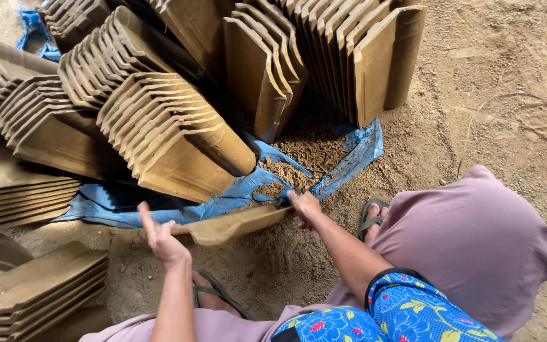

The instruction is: The person sits on the ground and uses a small chisel to carve and smooth the edges of a curved wooden piece. They repeatedly scrape the surface, remove shavings, and stack the finished piece with others on a blue tarp.

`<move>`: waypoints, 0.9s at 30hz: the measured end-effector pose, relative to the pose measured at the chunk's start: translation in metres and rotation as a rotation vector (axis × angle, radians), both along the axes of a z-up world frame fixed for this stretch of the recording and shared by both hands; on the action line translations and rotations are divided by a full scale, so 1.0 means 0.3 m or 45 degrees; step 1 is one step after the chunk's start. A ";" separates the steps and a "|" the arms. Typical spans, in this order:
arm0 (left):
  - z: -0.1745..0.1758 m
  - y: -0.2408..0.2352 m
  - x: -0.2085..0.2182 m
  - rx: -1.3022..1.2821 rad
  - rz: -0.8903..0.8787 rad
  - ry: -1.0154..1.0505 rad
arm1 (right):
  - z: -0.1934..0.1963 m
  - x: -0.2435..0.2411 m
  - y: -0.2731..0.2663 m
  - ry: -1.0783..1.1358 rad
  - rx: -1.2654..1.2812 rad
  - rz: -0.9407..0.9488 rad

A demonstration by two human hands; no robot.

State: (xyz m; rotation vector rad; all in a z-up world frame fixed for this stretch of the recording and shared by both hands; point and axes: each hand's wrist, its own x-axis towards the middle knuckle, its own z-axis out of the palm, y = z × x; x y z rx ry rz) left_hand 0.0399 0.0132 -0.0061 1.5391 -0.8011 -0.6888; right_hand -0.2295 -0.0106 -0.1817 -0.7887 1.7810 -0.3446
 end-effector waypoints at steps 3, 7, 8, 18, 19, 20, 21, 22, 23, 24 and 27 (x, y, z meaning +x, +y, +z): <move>-0.350 -0.006 0.154 0.350 0.621 0.201 | -0.294 0.064 0.029 0.136 0.040 0.096; -0.554 -0.014 0.296 0.550 0.554 0.565 | -0.060 0.082 0.113 0.114 0.069 0.211; -0.427 -0.010 0.219 0.682 0.555 0.626 | 0.029 0.066 0.103 0.154 0.165 0.185; -0.128 0.014 -0.132 0.267 -0.383 0.464 | 0.126 -0.108 -0.014 0.250 -0.261 -0.011; -0.110 0.018 -0.157 0.256 -0.395 0.469 | 0.264 -0.105 -0.021 0.259 -0.272 -0.020; -0.090 0.022 -0.180 0.243 -0.492 0.335 | 0.401 -0.099 -0.020 0.209 -0.460 -0.021; -0.072 0.025 -0.205 0.228 -0.588 0.199 | 0.537 -0.094 -0.019 0.162 -0.648 -0.023; -0.068 0.026 -0.218 0.225 -0.604 0.199 | 0.597 -0.076 -0.013 0.169 -0.652 -0.037; -0.066 0.025 -0.233 0.228 -0.643 0.137 | 0.656 -0.057 -0.008 0.272 -0.707 0.197; -0.067 0.034 -0.242 0.238 -0.677 0.074 | 0.709 -0.034 0.003 0.371 -0.750 0.436; -0.140 0.028 -0.252 0.301 -0.801 -0.037 | 0.795 0.064 0.113 0.394 -0.926 0.772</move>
